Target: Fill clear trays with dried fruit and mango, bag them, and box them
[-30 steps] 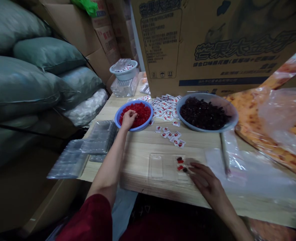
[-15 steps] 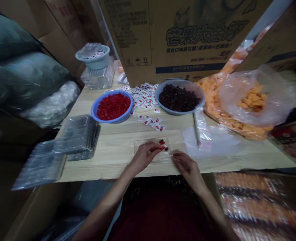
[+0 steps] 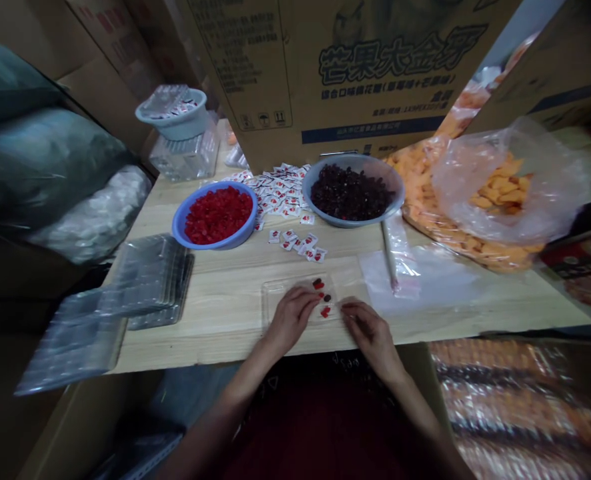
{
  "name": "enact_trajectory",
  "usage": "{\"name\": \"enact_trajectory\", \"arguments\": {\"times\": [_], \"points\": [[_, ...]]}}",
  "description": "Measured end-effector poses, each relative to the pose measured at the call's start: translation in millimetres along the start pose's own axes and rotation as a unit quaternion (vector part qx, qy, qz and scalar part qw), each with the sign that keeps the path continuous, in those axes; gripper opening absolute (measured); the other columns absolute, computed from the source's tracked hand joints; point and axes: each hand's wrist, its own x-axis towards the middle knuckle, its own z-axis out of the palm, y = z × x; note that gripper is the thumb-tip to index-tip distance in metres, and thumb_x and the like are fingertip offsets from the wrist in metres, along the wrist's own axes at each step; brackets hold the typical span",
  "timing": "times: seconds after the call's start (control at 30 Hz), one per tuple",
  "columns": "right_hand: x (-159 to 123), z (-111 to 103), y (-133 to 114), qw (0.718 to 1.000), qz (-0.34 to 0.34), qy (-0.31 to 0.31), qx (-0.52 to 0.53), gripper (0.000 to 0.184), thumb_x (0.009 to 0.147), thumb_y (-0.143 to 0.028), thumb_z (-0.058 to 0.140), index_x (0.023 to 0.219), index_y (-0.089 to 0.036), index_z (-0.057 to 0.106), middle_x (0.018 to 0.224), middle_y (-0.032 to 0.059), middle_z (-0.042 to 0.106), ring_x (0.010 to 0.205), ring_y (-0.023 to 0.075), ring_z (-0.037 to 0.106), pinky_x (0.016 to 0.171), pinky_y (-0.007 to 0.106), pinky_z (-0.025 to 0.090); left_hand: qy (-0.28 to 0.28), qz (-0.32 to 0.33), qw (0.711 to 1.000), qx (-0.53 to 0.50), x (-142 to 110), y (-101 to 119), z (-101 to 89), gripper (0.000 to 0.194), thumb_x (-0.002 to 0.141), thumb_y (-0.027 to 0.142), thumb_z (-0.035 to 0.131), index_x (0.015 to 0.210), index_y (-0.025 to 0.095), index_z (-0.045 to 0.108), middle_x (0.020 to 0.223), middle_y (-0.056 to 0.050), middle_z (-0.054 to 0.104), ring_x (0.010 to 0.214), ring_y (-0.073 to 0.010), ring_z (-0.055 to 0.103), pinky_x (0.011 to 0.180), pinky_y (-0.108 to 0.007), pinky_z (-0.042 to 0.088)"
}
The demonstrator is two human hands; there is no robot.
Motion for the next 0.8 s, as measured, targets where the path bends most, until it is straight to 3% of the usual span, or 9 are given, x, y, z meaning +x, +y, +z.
{"name": "enact_trajectory", "arguments": {"times": [0.17,0.27,0.37,0.47,0.53,0.6,0.73,0.8], "points": [[6,6,-5,0.994,-0.05,-0.009,-0.099,0.021,0.097,-0.029,0.057,0.113,-0.026,0.071,0.115,0.0099,0.059,0.113,0.0262,0.053,0.099,0.046,0.045,0.03,-0.034,0.999,0.007,1,3,-21.4,0.025,0.099,0.028,0.047,0.107,0.024,0.07,0.099,-0.007,0.07,0.096,-0.0213,0.063,0.087,-0.037,0.051],[11,13,-8,0.98,-0.085,-0.051,-0.175,0.016,0.094,-0.03,0.061,0.101,-0.028,0.076,0.11,0.0095,0.059,0.107,0.0287,0.052,0.093,0.05,0.044,0.018,-0.028,0.999,0.024,2,1,-23.3,0.024,0.099,0.028,0.047,0.106,0.024,0.07,0.099,-0.007,0.07,0.097,-0.022,0.063,0.088,-0.038,0.05],[13,12,-9,0.976,-0.094,-0.049,-0.191,0.016,0.095,-0.029,0.059,0.101,-0.027,0.075,0.108,0.0098,0.059,0.105,0.0286,0.053,0.089,0.049,0.045,0.01,-0.02,0.999,0.047,5,-6,-24.6,0.022,0.097,0.026,0.05,0.106,0.025,0.07,0.101,-0.007,0.07,0.099,-0.023,0.063,0.09,-0.04,0.048],[11,6,-6,0.978,-0.108,-0.032,-0.177,0.02,0.095,-0.032,0.059,0.112,-0.029,0.071,0.118,0.0098,0.059,0.114,0.0296,0.053,0.095,0.05,0.045,0.092,-0.038,0.994,0.036,10,-15,-38.8,0.021,0.097,0.024,0.05,0.107,0.023,0.068,0.104,-0.008,0.069,0.1,-0.0212,0.063,0.089,-0.037,0.048],[10,4,-2,0.975,-0.133,-0.027,-0.178,0.028,0.093,-0.035,0.063,0.12,-0.031,0.067,0.133,0.0091,0.055,0.127,0.0327,0.048,0.101,0.054,0.042,0.174,-0.059,0.982,0.035,12,-20,-61.6,0.019,0.096,0.026,0.051,0.105,0.021,0.068,0.102,-0.007,0.069,0.095,-0.0193,0.064,0.084,-0.033,0.049],[9,3,4,0.97,-0.156,-0.03,-0.186,0.038,0.091,-0.037,0.064,0.13,-0.033,0.062,0.148,0.0073,0.046,0.138,0.0359,0.039,0.106,0.058,0.038,0.251,-0.087,0.962,0.069,8,-25,-97.2,0.018,0.095,0.029,0.054,0.101,0.021,0.069,0.094,-0.005,0.07,0.086,-0.0181,0.064,0.081,-0.031,0.049],[7,3,14,0.965,-0.189,-0.03,-0.18,0.044,0.092,-0.038,0.061,0.136,-0.034,0.058,0.156,0.0054,0.039,0.143,0.038,0.034,0.109,0.063,0.035,0.378,-0.159,0.892,0.191,-26,-38,-191.5,0.02,0.092,0.035,0.056,0.098,0.021,0.07,0.083,-0.002,0.071,0.078,-0.018,0.064,0.08,-0.03,0.047],[5,0,17,0.967,-0.193,-0.025,-0.163,0.039,0.093,-0.038,0.058,0.132,-0.034,0.062,0.152,0.0053,0.044,0.14,0.0376,0.039,0.108,0.062,0.037,0.394,-0.206,0.865,0.231,-50,-49,-233.7,0.02,0.087,0.034,0.059,0.095,0.02,0.07,0.084,-0.003,0.071,0.078,-0.0186,0.063,0.076,-0.029,0.046]]}}
